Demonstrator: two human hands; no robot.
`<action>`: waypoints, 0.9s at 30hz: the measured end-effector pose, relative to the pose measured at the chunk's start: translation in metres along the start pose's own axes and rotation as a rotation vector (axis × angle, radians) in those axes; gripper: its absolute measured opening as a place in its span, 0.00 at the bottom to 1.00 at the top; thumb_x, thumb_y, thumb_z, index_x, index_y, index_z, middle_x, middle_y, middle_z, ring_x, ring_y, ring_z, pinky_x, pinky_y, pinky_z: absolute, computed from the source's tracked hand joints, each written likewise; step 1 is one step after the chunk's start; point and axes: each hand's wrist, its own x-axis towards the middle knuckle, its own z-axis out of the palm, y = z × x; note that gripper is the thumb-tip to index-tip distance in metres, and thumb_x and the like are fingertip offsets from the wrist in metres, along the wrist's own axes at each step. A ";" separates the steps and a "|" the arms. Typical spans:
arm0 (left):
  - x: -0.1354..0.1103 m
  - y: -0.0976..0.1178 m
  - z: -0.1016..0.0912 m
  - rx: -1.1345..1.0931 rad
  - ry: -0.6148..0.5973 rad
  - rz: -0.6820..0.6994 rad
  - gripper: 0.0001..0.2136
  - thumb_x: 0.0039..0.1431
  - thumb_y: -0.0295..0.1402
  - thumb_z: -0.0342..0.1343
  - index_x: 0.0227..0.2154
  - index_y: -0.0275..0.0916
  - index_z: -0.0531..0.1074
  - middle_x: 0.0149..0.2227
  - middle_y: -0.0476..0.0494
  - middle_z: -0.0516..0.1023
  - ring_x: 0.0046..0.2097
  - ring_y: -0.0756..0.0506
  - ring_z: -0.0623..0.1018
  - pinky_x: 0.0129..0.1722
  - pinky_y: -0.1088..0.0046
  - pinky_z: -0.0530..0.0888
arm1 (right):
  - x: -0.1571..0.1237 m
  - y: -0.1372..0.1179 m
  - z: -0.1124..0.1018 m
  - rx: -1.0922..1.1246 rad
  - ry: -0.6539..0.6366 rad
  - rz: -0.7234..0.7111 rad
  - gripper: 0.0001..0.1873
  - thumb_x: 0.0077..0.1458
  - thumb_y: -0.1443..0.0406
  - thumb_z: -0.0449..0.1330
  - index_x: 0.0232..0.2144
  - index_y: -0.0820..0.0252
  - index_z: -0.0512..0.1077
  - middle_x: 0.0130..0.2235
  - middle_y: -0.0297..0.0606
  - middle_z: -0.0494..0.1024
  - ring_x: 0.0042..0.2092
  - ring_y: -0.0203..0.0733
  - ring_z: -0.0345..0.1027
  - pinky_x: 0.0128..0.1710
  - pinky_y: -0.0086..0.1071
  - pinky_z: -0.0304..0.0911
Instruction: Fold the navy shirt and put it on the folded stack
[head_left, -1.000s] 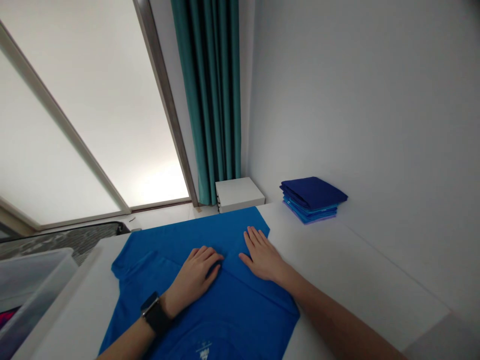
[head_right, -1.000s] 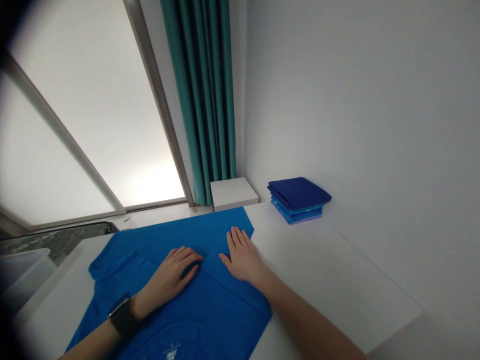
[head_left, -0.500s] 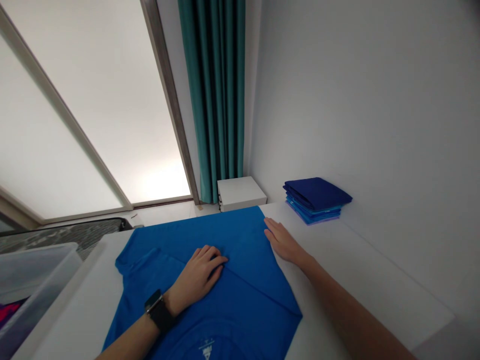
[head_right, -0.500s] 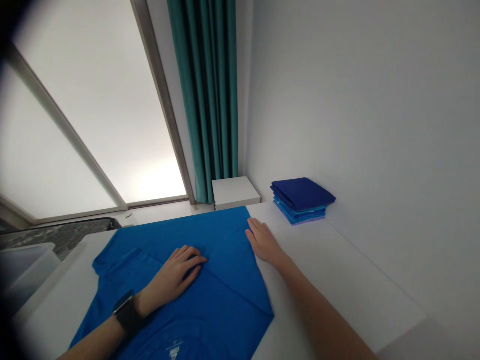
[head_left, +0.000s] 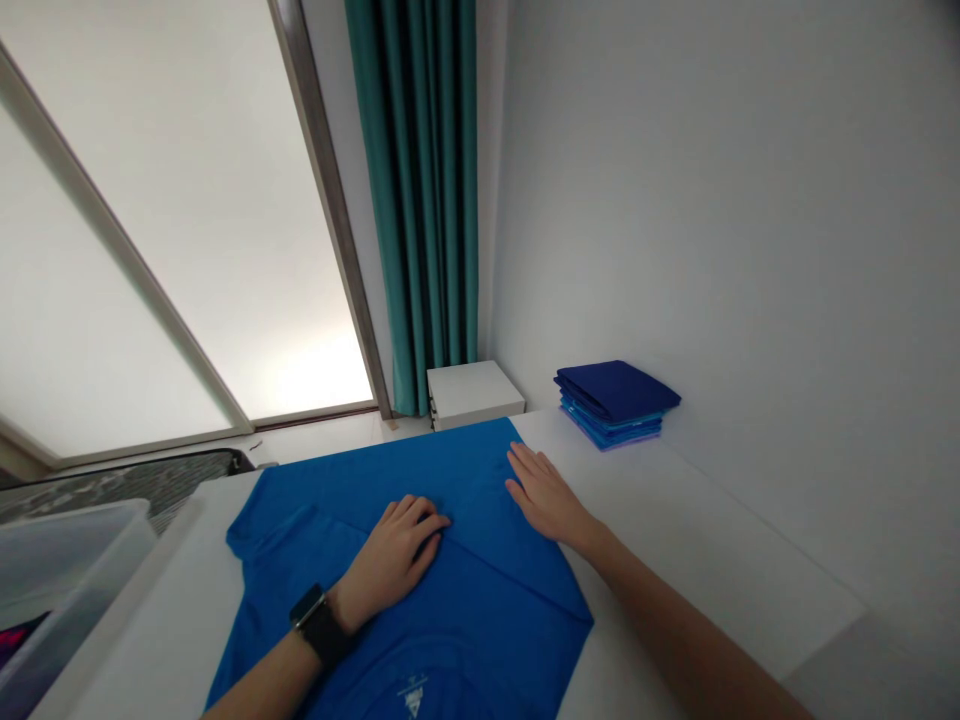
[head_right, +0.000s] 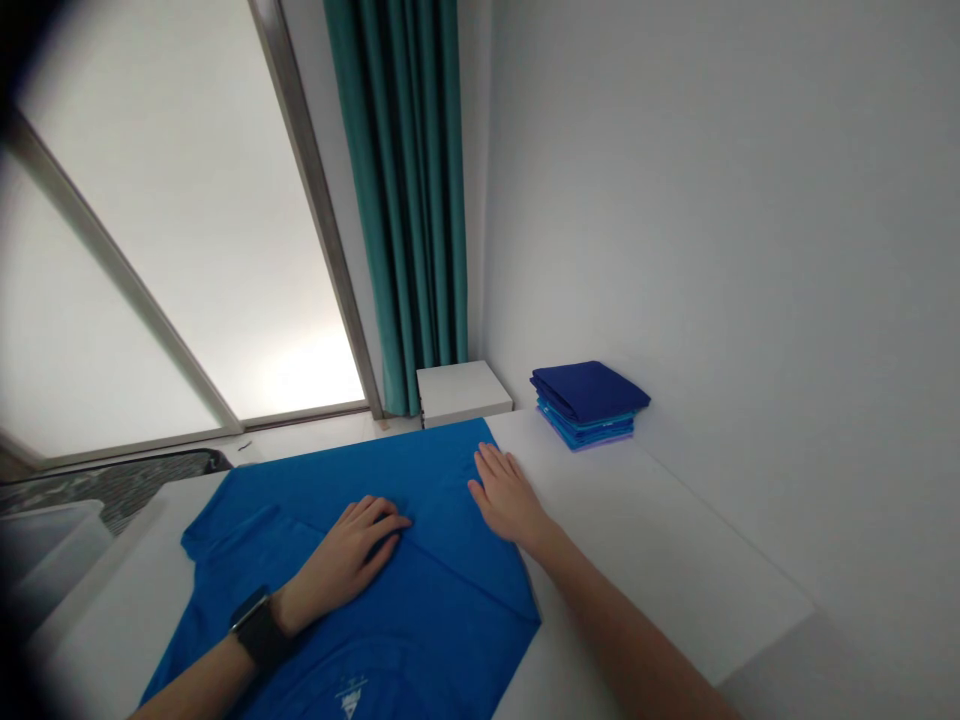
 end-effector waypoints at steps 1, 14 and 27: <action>0.000 0.001 -0.001 -0.001 -0.002 0.000 0.15 0.67 0.33 0.42 0.49 0.45 0.71 0.45 0.43 0.72 0.46 0.42 0.70 0.46 0.61 0.68 | -0.005 -0.008 0.000 -0.004 -0.025 -0.016 0.34 0.67 0.52 0.37 0.66 0.68 0.52 0.68 0.47 0.48 0.69 0.46 0.39 0.67 0.46 0.37; 0.000 0.001 -0.001 -0.004 0.031 0.011 0.15 0.67 0.34 0.42 0.47 0.45 0.73 0.45 0.43 0.73 0.45 0.42 0.70 0.46 0.61 0.69 | -0.042 -0.027 0.002 -0.034 -0.134 -0.030 0.40 0.64 0.45 0.38 0.67 0.68 0.48 0.69 0.49 0.43 0.69 0.50 0.32 0.67 0.49 0.33; 0.000 -0.001 0.001 0.004 0.044 0.029 0.15 0.67 0.34 0.42 0.48 0.45 0.72 0.45 0.42 0.73 0.45 0.42 0.70 0.46 0.61 0.69 | -0.071 -0.034 -0.011 0.003 -0.181 -0.094 0.36 0.65 0.48 0.40 0.68 0.61 0.45 0.69 0.43 0.44 0.69 0.48 0.35 0.68 0.47 0.34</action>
